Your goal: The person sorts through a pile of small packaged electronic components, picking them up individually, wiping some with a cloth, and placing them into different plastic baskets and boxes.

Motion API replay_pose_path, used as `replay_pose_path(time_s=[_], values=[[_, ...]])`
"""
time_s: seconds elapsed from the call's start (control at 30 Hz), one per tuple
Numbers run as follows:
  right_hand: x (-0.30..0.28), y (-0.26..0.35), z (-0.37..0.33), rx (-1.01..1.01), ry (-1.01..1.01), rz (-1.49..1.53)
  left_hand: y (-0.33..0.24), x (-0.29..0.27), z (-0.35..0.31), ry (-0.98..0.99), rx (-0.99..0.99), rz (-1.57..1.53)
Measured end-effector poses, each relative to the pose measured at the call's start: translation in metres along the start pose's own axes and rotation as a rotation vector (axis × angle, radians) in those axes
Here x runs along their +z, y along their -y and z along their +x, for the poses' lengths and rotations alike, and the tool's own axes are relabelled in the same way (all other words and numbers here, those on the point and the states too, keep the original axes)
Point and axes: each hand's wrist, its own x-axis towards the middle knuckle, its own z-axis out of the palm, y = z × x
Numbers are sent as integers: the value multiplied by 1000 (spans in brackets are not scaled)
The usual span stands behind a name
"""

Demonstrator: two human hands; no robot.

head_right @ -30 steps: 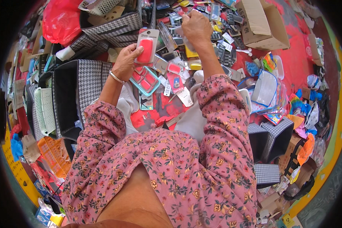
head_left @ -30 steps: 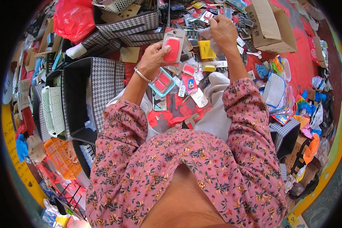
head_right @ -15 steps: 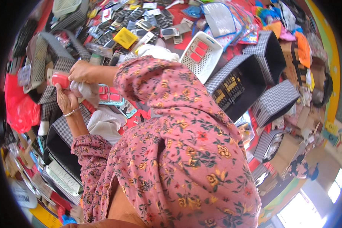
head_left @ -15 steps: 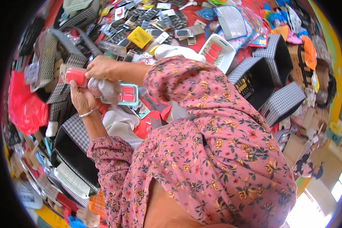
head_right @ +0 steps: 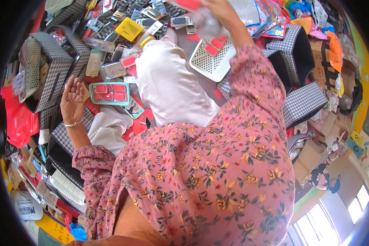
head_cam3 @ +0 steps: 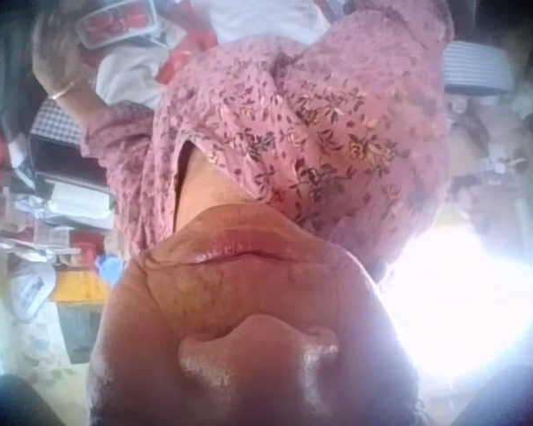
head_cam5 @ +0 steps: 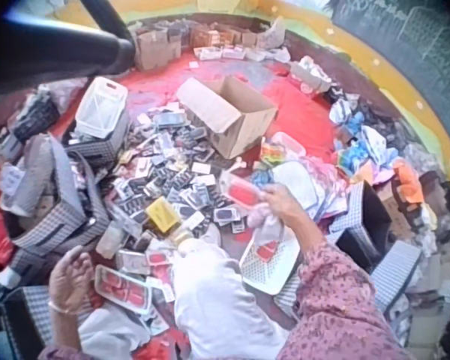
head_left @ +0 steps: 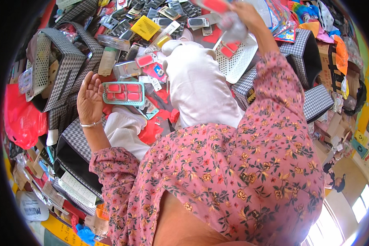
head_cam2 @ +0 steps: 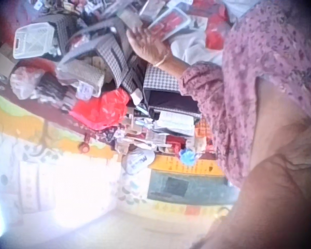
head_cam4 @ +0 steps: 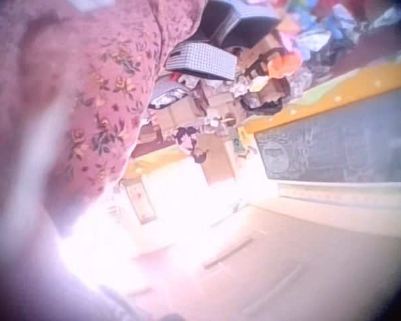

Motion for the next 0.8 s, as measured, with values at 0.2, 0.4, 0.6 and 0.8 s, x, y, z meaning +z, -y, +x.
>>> replay_pose_path(time_s=[0.2, 0.4, 0.6, 0.8], values=[[61, -282, -46, 317, 77, -510, 13, 9, -3, -112, -27, 122], [143, -362, -49, 573, 252, -734, 21, 11, -1, -175, -110, 176], [145, -414, -44, 89, 181, -932, 30, 10, 6, -196, -160, 208], [184, -342, -49, 137, -120, -458, 18, 9, -28, -347, -206, 261]])
